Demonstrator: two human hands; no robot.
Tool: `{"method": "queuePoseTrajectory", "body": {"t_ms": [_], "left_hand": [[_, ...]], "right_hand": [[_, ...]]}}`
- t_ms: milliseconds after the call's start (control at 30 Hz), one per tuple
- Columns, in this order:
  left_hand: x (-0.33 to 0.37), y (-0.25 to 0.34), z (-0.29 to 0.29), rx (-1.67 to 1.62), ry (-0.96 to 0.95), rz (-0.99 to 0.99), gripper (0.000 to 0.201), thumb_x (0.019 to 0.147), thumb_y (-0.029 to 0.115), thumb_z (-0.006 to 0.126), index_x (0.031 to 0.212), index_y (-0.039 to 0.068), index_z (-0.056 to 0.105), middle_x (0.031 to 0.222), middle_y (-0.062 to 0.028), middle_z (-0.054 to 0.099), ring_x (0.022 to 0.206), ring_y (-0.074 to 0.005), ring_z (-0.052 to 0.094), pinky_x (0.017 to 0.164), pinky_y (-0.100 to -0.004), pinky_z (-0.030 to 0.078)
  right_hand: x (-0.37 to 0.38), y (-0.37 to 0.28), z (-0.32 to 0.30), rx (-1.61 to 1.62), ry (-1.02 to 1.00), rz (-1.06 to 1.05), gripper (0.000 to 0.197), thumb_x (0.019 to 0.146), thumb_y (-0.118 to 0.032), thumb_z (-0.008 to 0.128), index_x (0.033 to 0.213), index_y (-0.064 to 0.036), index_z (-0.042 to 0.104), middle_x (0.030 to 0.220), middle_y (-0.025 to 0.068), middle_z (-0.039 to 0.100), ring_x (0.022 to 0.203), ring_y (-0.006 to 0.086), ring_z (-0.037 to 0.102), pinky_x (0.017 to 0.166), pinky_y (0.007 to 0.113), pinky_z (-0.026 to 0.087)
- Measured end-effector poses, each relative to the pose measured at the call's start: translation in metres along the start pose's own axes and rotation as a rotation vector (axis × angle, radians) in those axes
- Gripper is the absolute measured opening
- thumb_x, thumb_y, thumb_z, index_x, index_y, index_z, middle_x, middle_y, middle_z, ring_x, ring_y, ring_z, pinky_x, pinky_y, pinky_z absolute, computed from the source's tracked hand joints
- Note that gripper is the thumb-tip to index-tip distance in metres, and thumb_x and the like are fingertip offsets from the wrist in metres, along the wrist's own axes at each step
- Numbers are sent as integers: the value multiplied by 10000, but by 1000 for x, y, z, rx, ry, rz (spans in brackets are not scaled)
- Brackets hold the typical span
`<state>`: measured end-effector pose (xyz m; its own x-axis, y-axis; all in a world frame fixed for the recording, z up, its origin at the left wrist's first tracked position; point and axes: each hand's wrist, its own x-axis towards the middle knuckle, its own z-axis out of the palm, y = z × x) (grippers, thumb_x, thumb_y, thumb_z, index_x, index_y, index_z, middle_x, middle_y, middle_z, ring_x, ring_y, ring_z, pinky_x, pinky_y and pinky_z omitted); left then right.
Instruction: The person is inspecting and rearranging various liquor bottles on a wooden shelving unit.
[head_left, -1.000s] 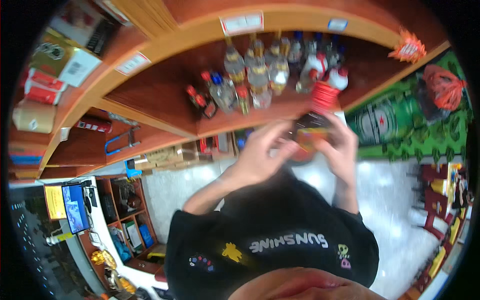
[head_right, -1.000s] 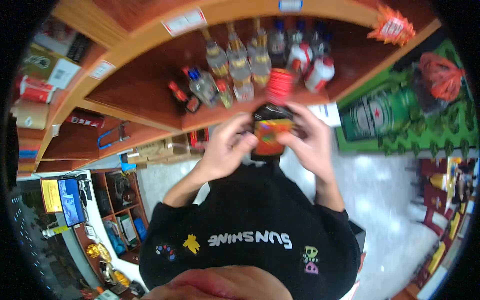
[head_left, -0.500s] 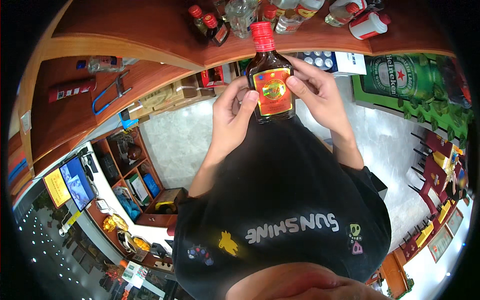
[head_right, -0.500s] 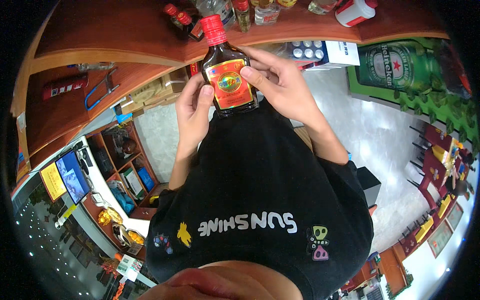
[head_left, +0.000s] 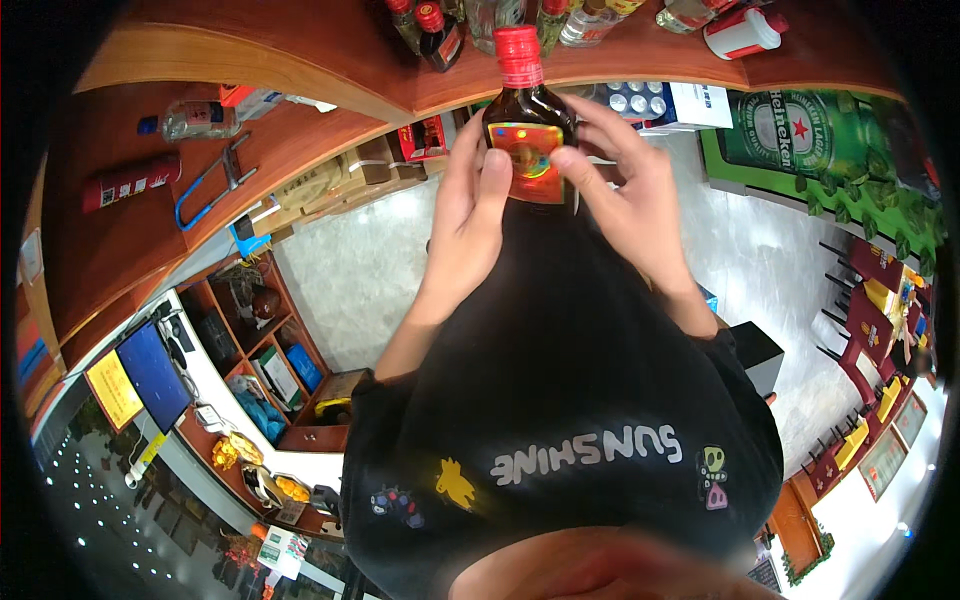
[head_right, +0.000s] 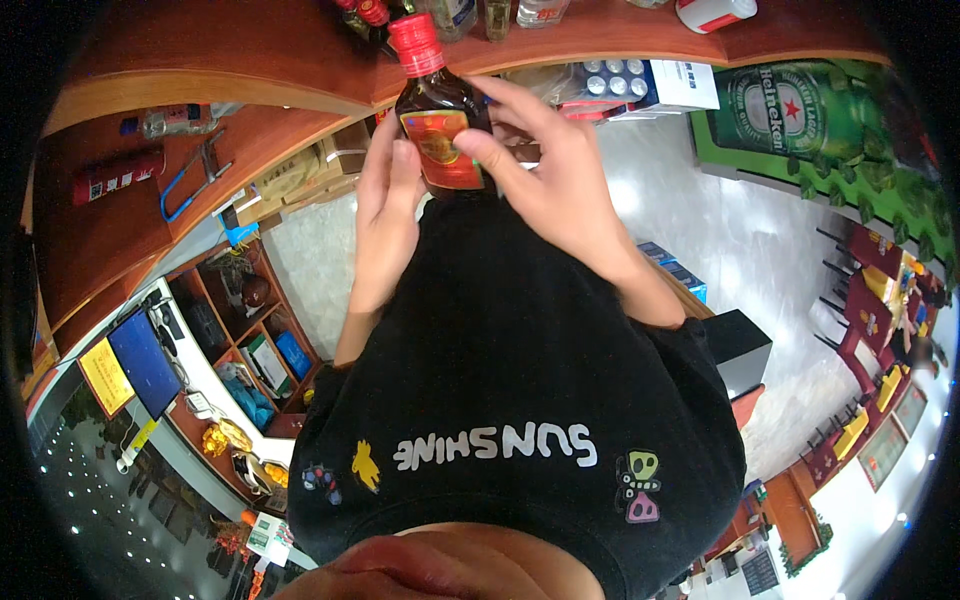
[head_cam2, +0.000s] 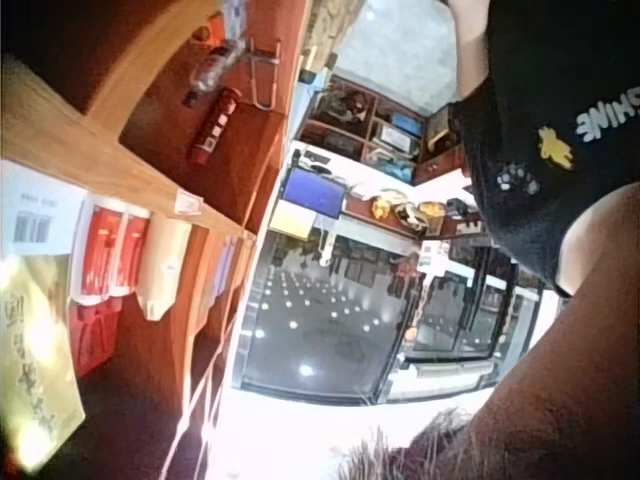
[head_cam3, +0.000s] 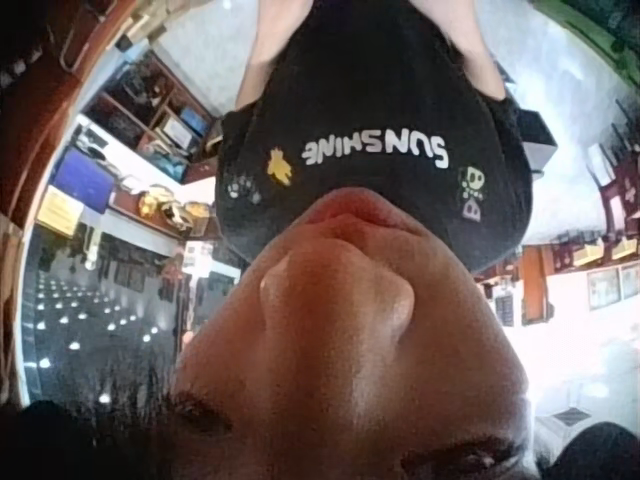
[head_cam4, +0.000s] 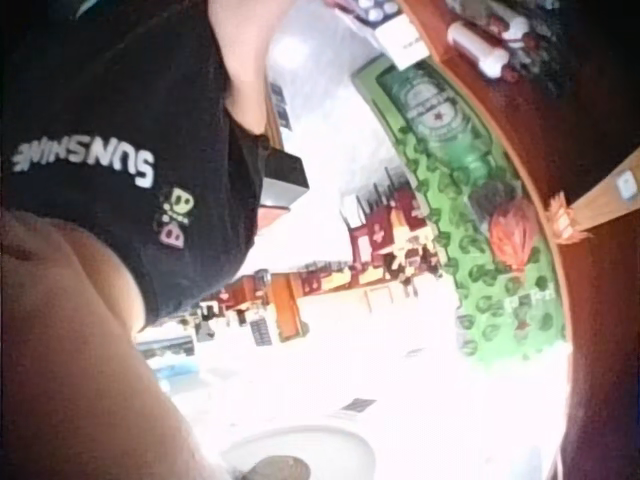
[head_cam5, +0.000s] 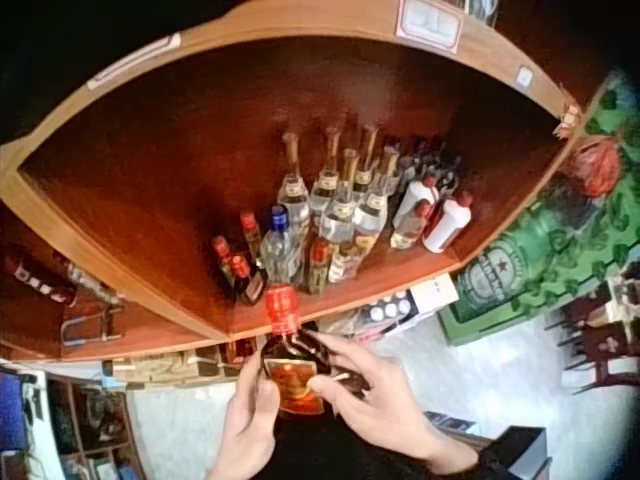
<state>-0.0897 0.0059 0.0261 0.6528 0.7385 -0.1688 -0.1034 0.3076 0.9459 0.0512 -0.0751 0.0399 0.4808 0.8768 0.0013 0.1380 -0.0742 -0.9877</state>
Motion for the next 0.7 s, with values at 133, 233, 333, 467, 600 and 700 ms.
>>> {"method": "queuePoseTrajectory", "body": {"t_ms": [133, 233, 333, 467, 600, 700], "left_hand": [[13, -11, 7, -262, -84, -42, 473, 1050, 387, 374, 1325, 6, 423, 1130, -99, 580, 1025, -141, 568, 902, -293, 453], [17, 0, 25, -562, -370, -114, 616, 1003, 472, 320, 1366, -23, 365, 886, -79, 494, 701, -162, 503, 589, -294, 419], [21, -2, 41, -857, -643, -323, 769, 926, 542, 452, 1365, -75, 318, 842, -93, 483, 638, -170, 483, 546, -294, 413], [23, -18, 71, -1099, -768, -461, 767, 936, 574, 379, 1368, -60, 357, 890, -109, 522, 678, -192, 509, 604, -313, 422], [27, -13, 87, -650, -576, -370, 798, 925, 617, 369, 1360, -50, 409, 998, -163, 625, 840, -248, 623, 736, -341, 502], [21, -12, 111, -345, -151, -253, 655, 1021, 520, 219, 1383, 10, 414, 1295, -190, 556, 1182, -292, 572, 1000, -417, 469]], "right_hand": [[0, -8, -20, -20, -75, -203, 394, 880, -100, 683, 1257, -21, 599, 1178, 138, 645, 983, 168, 645, 786, 284, 532], [5, -5, -44, 37, -14, -272, 404, 888, -90, 665, 1277, -19, 583, 1258, 137, 597, 1091, 178, 598, 855, 304, 507], [-2, -14, -55, 233, -84, -153, 438, 908, -115, 650, 1313, 6, 537, 1248, 106, 579, 1098, 152, 555, 908, 300, 461], [-2, -13, -81, 218, -215, -58, 431, 917, -149, 666, 1288, 27, 534, 966, 31, 604, 855, 75, 524, 756, 249, 447], [-2, -30, -105, 288, -229, 203, 447, 920, -202, 678, 1283, 23, 546, 839, 11, 624, 741, 31, 533, 649, 199, 451], [1, -7, -108, 298, -75, 45, 437, 929, -214, 669, 1277, 29, 565, 979, 73, 678, 866, 60, 609, 747, 225, 509]]}}
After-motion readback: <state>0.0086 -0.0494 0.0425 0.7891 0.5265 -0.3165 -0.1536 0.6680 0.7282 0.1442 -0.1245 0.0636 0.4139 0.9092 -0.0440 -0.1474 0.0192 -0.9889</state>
